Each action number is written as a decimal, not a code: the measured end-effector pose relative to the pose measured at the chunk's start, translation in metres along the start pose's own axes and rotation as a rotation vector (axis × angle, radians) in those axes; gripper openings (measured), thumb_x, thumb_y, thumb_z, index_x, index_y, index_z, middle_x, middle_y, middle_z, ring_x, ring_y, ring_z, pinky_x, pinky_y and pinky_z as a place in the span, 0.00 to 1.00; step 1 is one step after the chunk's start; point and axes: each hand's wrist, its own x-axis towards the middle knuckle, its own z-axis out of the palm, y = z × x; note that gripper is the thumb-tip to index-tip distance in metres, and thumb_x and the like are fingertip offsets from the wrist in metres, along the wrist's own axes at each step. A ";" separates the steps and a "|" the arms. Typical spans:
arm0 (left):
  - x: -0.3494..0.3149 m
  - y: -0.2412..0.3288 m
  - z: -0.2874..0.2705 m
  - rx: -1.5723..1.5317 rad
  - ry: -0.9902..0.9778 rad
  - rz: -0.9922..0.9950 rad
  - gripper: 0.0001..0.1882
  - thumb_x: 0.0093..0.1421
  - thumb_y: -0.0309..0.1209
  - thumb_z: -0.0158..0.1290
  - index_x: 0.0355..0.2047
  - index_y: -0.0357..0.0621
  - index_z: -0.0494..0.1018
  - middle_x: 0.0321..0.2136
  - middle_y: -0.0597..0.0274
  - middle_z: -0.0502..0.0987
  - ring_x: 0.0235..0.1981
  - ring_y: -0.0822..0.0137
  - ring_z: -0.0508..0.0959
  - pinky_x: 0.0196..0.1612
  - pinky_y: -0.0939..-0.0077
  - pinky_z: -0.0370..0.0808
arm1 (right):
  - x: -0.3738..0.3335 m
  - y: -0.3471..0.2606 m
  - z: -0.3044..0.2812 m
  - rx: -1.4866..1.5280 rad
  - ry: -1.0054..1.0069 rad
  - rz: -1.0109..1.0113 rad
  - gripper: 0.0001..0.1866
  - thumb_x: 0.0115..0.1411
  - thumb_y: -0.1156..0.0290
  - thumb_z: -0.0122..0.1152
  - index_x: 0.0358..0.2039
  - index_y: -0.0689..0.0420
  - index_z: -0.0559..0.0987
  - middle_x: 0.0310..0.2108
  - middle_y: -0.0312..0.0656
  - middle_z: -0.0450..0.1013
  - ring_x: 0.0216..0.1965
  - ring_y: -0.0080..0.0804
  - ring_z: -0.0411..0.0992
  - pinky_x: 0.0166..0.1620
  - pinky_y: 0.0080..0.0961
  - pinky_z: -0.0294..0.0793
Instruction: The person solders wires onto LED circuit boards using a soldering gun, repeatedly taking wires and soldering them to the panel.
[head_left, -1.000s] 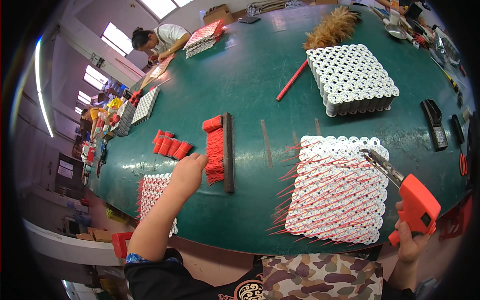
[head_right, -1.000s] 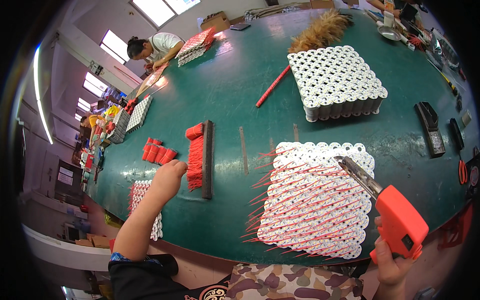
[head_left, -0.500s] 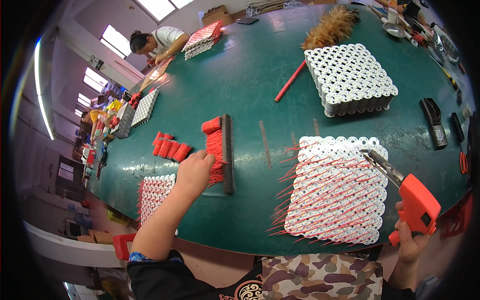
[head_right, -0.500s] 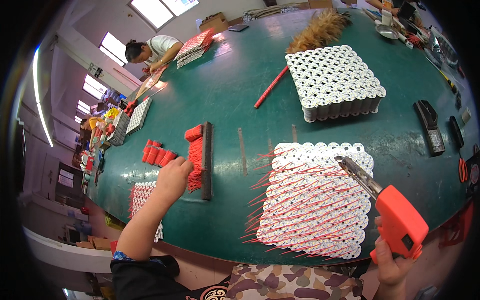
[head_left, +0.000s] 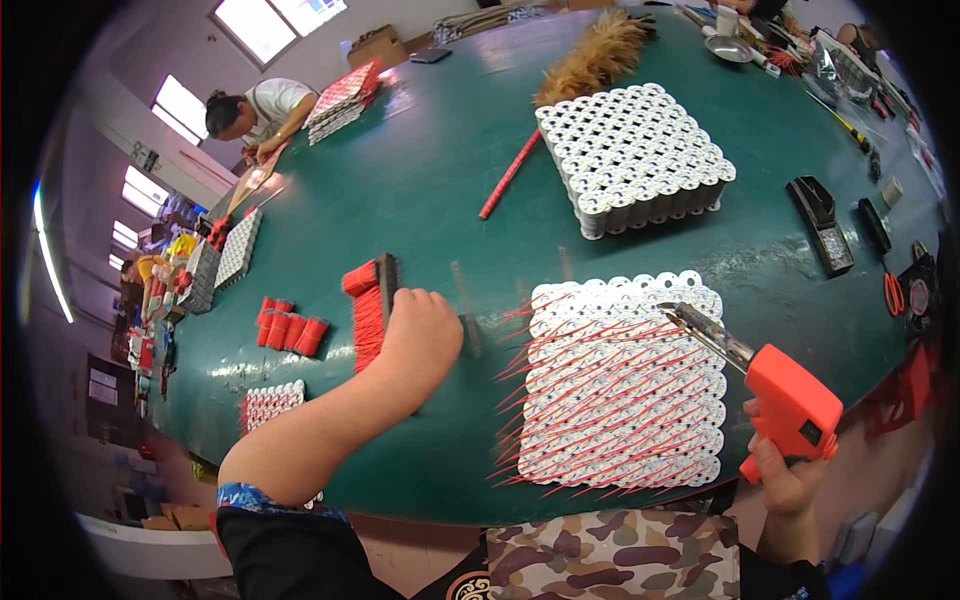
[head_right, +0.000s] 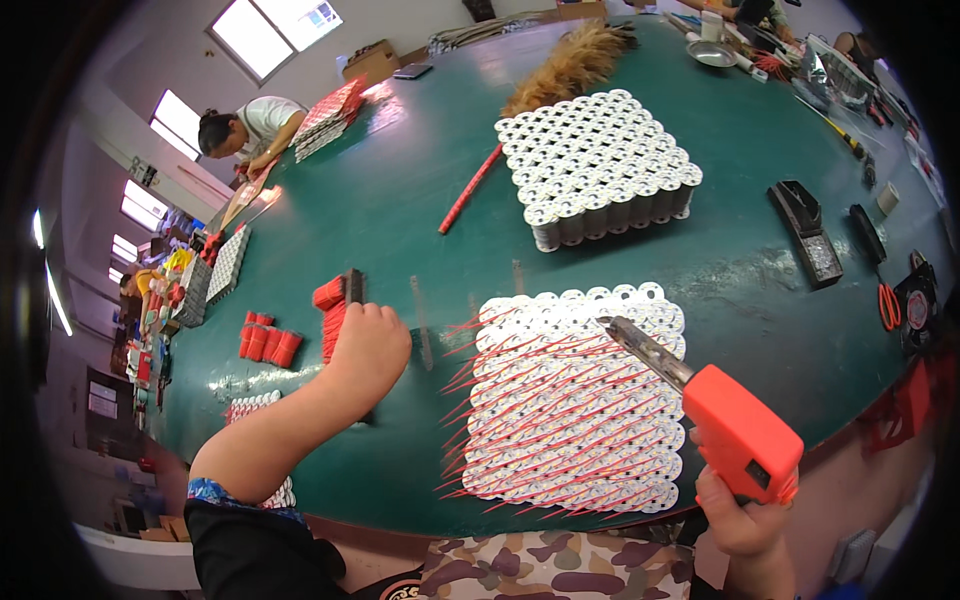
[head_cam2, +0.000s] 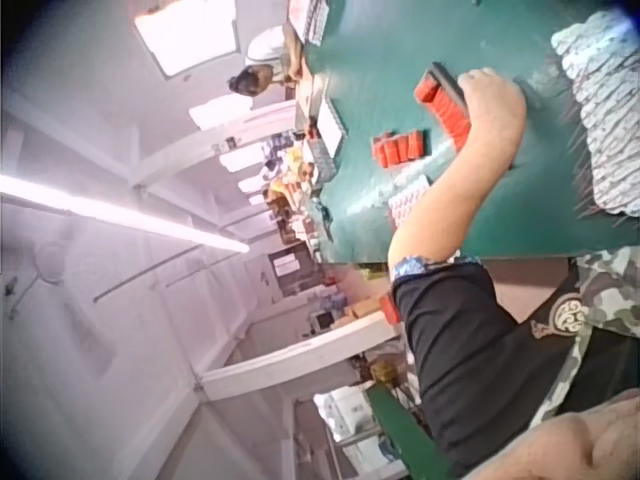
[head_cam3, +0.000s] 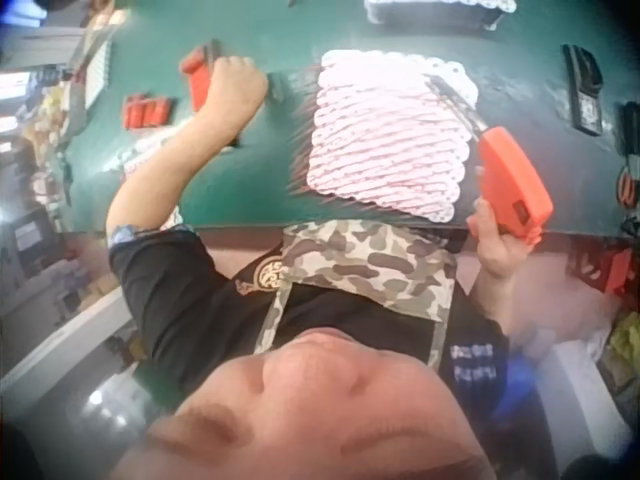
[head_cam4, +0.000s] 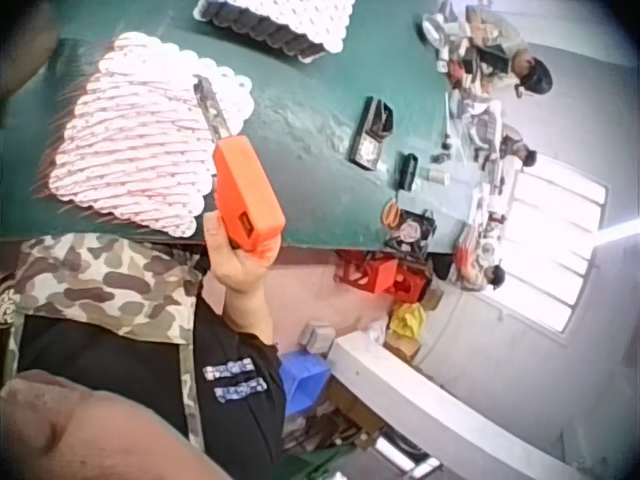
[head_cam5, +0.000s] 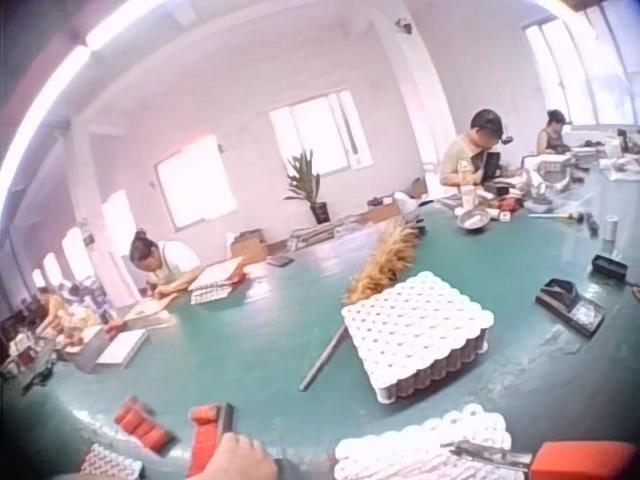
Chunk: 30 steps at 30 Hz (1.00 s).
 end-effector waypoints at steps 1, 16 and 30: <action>0.002 -0.001 -0.002 -0.002 0.008 0.010 0.04 0.55 0.29 0.55 0.29 0.47 0.80 0.30 0.62 0.78 0.37 0.61 0.79 0.38 0.65 0.72 | 0.000 0.000 -0.002 -0.007 0.010 0.004 0.21 0.57 0.77 0.64 0.52 0.69 0.76 0.45 0.50 0.79 0.32 0.23 0.75 0.41 0.25 0.77; -0.002 -0.016 -0.025 -2.030 -0.252 -0.225 0.10 0.70 0.31 0.55 0.44 0.36 0.79 0.30 0.68 0.80 0.29 0.78 0.77 0.32 0.81 0.76 | 0.024 0.002 0.001 -0.009 -0.096 -0.005 0.26 0.63 0.65 0.64 0.56 0.68 0.73 0.47 0.52 0.78 0.33 0.26 0.76 0.36 0.23 0.78; 0.008 0.071 -0.102 -2.462 -0.439 0.319 0.12 0.72 0.33 0.53 0.46 0.36 0.77 0.32 0.67 0.78 0.30 0.77 0.76 0.35 0.81 0.75 | 0.074 -0.014 0.074 0.057 -0.260 0.083 0.32 0.58 0.72 0.72 0.60 0.59 0.67 0.40 0.38 0.77 0.39 0.22 0.76 0.46 0.25 0.77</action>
